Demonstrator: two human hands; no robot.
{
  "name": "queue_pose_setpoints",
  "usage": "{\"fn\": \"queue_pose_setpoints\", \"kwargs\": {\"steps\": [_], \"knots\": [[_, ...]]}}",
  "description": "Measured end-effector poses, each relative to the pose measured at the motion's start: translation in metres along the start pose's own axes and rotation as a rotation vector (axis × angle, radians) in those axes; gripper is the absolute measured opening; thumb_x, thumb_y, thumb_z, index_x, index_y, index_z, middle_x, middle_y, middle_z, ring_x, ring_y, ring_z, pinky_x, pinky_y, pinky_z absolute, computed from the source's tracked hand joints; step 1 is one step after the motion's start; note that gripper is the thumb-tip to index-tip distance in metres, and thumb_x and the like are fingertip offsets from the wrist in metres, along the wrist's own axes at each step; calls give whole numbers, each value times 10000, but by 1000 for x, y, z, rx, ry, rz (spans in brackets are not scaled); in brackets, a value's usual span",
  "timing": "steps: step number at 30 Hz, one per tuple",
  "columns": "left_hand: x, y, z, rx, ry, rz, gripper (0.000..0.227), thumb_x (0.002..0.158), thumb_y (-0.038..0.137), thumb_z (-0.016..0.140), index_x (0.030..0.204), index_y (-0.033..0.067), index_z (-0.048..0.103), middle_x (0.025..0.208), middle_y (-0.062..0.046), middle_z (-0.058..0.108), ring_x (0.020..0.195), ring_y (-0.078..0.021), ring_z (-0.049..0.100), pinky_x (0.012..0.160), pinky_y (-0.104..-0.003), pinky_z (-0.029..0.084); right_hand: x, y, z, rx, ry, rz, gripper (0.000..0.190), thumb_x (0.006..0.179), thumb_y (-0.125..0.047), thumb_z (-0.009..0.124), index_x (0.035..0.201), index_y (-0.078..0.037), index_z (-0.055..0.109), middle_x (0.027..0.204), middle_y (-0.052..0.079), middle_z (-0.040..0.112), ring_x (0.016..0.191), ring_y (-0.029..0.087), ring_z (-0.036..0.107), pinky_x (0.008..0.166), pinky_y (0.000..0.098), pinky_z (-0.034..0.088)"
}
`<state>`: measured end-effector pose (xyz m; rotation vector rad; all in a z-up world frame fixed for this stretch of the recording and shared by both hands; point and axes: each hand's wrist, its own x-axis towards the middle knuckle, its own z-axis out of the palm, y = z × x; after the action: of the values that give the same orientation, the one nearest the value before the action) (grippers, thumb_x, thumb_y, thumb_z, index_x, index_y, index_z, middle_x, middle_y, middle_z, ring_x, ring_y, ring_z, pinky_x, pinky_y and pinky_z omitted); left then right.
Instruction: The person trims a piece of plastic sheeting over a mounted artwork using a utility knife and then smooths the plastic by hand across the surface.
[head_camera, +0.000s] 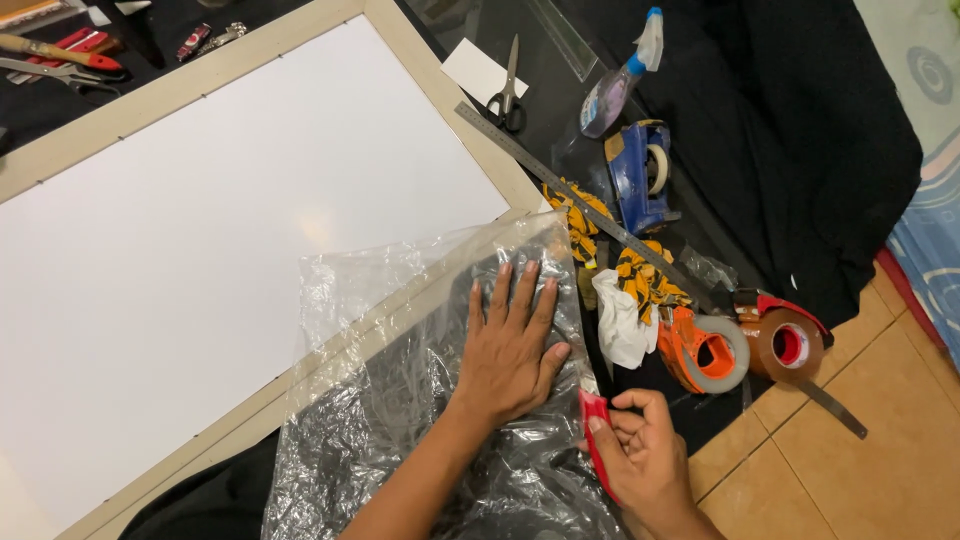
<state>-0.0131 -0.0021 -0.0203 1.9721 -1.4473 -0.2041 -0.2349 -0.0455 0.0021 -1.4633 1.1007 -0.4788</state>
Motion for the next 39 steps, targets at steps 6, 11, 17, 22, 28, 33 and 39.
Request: {"fn": "queue_pose_setpoints", "kwargs": {"steps": [6, 11, 17, 22, 28, 33, 39], "knots": [[-1, 1, -1, -21, 20, 7, 713, 1042, 464, 340, 1605, 36, 255, 1698, -192, 166, 1577, -396, 40, 1237, -629, -28, 22, -24, 8, -81, -51, -17, 345, 869, 47, 676, 1151, 21, 477, 844, 193, 756, 622, 138, 646, 533, 235, 520], [-1, 1, 1, -15, 32, 0, 707, 1042, 471, 339, 1598, 38, 277, 1690, -196, 190, 1571, -410, 89, 1231, -639, 6, 26, -20, 7, -127, -44, -27, 358, 866, 31, 686, 1153, 24, 473, 824, 190, 758, 616, 177, 711, 537, 249, 553], [-1, 2, 2, -25, 39, 4, 715, 1033, 473, 365, 1595, 39, 287, 1686, -197, 209, 1568, -414, 100, 1224, -644, 5, 46, -47, 18, -184, -49, -53, 355, 877, 12, 681, 1152, -7, 458, 758, 149, 730, 573, 174, 723, 500, 256, 549], [-1, 1, 3, -23, 40, 2, 722, 1034, 477, 356, 1608, 51, 253, 1697, -190, 176, 1576, -403, 71, 1225, -655, 6, 64, -53, 19, -238, -61, -128, 342, 870, -3, 692, 1127, -8, 467, 741, 146, 755, 572, 151, 727, 483, 224, 540], [-1, -1, 7, -18, 37, 11, 732, 1020, 449, 402, 1605, 33, 258, 1700, -194, 154, 1576, -405, 55, 1221, -650, -8, 83, -65, 19, -255, -89, -119, 341, 877, 8, 676, 1147, -6, 469, 787, 161, 744, 616, 178, 742, 529, 240, 558], [-2, -3, 15, 30, 121, 18, 709, 1035, 547, 312, 1604, 125, 316, 1673, -181, 268, 1543, -430, 201, 1196, -682, 75, 101, -74, 23, -282, -81, -58, 307, 939, -90, 655, 1147, 6, 451, 809, 231, 767, 487, 206, 699, 433, 273, 595], [-4, -3, 16, 20, 108, 6, 715, 1036, 548, 294, 1629, 151, 252, 1686, -160, 241, 1558, -411, 160, 1206, -666, 44, 119, -81, 18, -292, -117, -53, 313, 947, -82, 647, 1167, 8, 444, 792, 244, 756, 473, 227, 692, 413, 301, 579]]}}
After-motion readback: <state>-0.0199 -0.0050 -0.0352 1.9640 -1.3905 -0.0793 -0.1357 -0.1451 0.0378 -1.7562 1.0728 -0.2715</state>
